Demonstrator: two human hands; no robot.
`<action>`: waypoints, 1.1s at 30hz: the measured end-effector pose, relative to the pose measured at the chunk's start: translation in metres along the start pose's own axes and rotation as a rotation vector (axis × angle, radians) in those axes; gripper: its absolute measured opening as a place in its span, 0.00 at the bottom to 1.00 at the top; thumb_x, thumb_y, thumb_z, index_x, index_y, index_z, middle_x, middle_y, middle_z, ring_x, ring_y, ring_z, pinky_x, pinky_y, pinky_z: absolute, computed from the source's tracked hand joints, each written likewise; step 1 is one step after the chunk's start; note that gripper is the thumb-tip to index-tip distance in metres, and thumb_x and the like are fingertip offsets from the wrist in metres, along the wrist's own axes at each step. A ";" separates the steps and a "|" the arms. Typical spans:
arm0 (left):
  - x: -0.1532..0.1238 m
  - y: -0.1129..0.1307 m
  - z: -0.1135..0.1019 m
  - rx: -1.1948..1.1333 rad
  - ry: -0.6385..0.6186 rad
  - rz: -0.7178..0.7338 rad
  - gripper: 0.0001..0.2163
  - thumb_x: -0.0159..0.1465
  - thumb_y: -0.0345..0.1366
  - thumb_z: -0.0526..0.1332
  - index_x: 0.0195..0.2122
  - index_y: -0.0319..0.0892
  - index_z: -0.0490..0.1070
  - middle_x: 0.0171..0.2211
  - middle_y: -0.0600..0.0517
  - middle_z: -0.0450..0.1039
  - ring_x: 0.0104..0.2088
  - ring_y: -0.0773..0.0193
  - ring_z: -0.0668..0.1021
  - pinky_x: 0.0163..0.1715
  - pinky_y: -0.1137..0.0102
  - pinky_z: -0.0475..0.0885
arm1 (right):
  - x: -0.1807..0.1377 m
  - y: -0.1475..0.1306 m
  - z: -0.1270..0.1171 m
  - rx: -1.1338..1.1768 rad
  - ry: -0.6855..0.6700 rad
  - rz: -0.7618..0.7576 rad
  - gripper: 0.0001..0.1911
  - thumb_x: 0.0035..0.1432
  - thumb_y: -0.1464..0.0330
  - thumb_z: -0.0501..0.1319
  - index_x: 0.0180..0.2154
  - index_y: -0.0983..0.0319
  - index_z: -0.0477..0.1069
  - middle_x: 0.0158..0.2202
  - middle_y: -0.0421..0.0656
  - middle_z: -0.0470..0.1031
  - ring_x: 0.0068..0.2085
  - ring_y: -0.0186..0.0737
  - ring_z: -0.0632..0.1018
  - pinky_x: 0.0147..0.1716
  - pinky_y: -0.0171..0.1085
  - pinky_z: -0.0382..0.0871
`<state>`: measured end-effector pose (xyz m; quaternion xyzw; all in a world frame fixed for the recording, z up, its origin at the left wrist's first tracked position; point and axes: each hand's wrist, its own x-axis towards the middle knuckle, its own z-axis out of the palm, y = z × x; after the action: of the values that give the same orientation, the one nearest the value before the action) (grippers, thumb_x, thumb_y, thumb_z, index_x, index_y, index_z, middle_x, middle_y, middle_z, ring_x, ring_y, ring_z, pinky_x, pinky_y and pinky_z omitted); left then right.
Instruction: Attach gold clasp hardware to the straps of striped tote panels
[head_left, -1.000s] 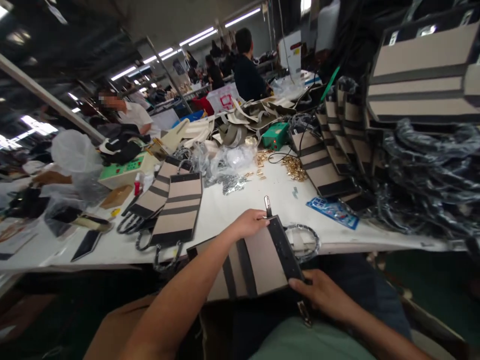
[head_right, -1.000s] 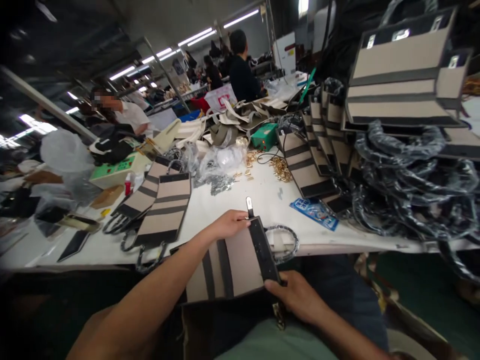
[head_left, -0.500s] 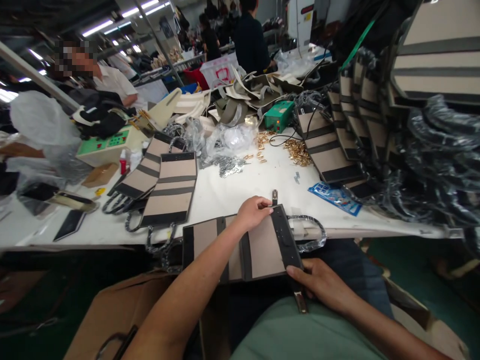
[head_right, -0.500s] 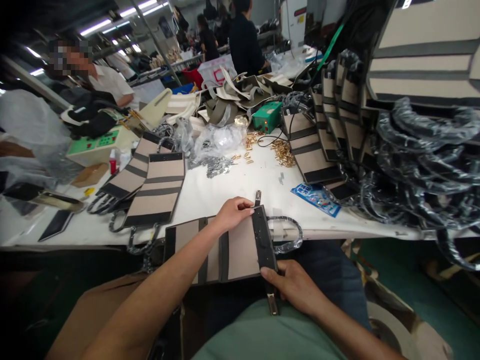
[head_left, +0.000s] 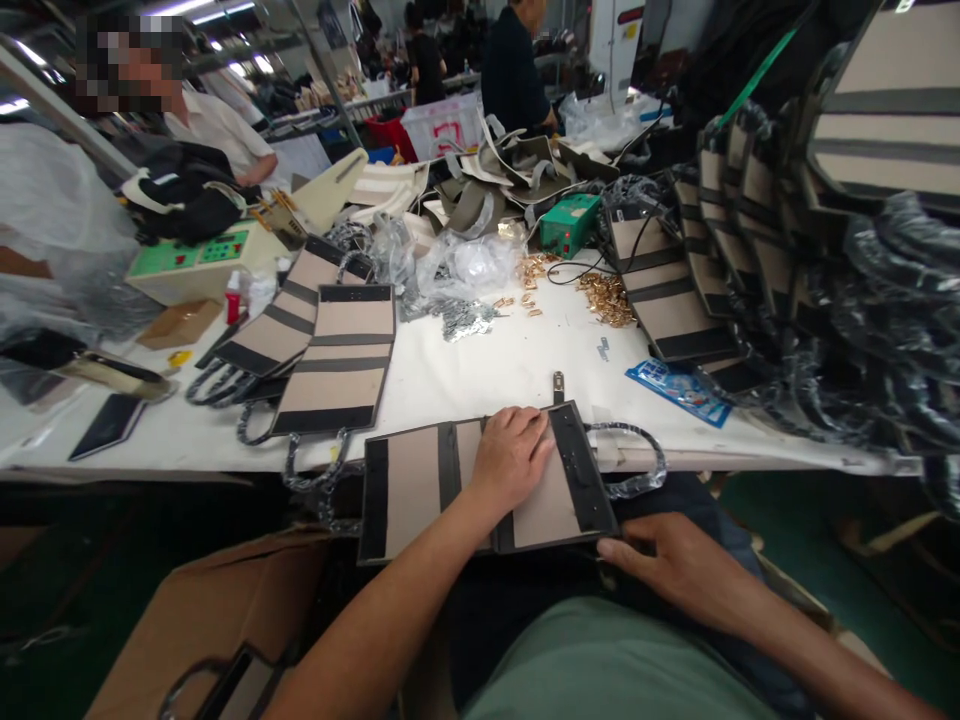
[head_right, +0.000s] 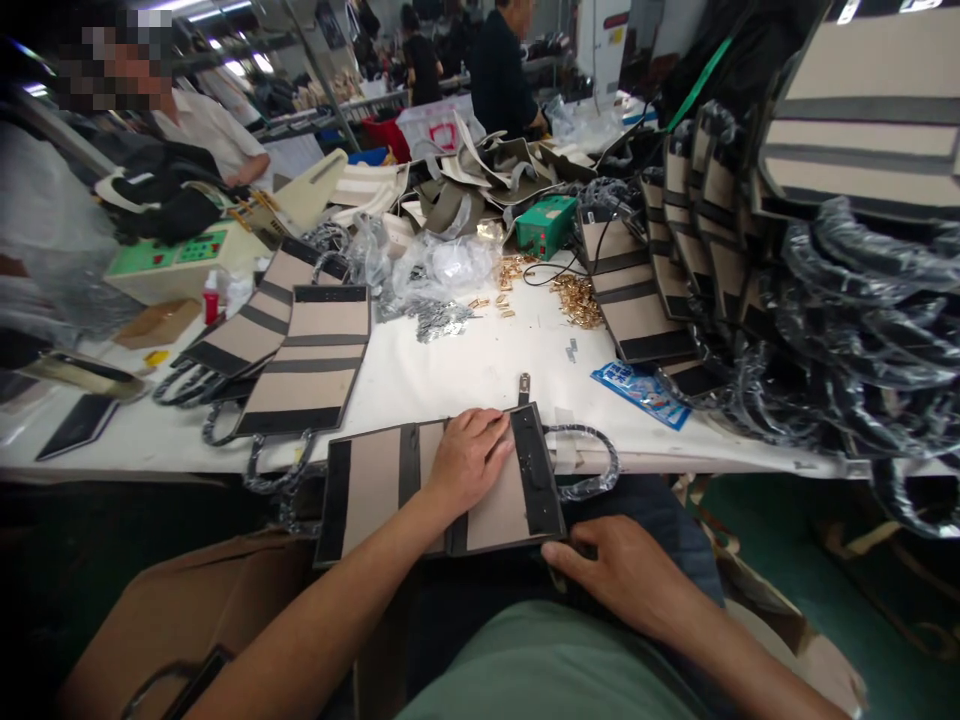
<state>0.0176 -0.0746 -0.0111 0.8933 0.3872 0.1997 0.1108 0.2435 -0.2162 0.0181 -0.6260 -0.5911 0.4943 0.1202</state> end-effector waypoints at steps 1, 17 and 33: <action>-0.001 0.001 0.001 0.023 0.002 0.004 0.17 0.74 0.40 0.55 0.60 0.41 0.72 0.58 0.44 0.74 0.57 0.51 0.72 0.61 0.52 0.68 | -0.002 -0.001 -0.011 -0.119 0.080 -0.034 0.31 0.64 0.43 0.57 0.25 0.60 0.77 0.22 0.42 0.74 0.25 0.40 0.73 0.26 0.37 0.62; -0.004 0.004 0.019 0.033 -0.028 -0.031 0.20 0.75 0.36 0.52 0.65 0.37 0.66 0.67 0.42 0.66 0.68 0.52 0.67 0.71 0.49 0.58 | 0.095 -0.029 -0.033 -0.780 0.428 -0.258 0.22 0.74 0.59 0.51 0.62 0.55 0.70 0.64 0.46 0.71 0.49 0.45 0.81 0.40 0.39 0.75; -0.011 -0.036 0.055 0.253 0.274 0.205 0.22 0.71 0.40 0.56 0.64 0.43 0.69 0.60 0.45 0.75 0.57 0.50 0.80 0.56 0.54 0.79 | 0.126 0.005 -0.009 -0.713 0.569 -0.480 0.21 0.66 0.69 0.57 0.59 0.54 0.72 0.48 0.46 0.81 0.43 0.46 0.84 0.38 0.37 0.80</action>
<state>0.0119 -0.0607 -0.0759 0.8992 0.3278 0.2794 -0.0768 0.2301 -0.1059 -0.0413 -0.5844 -0.7938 0.0308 0.1656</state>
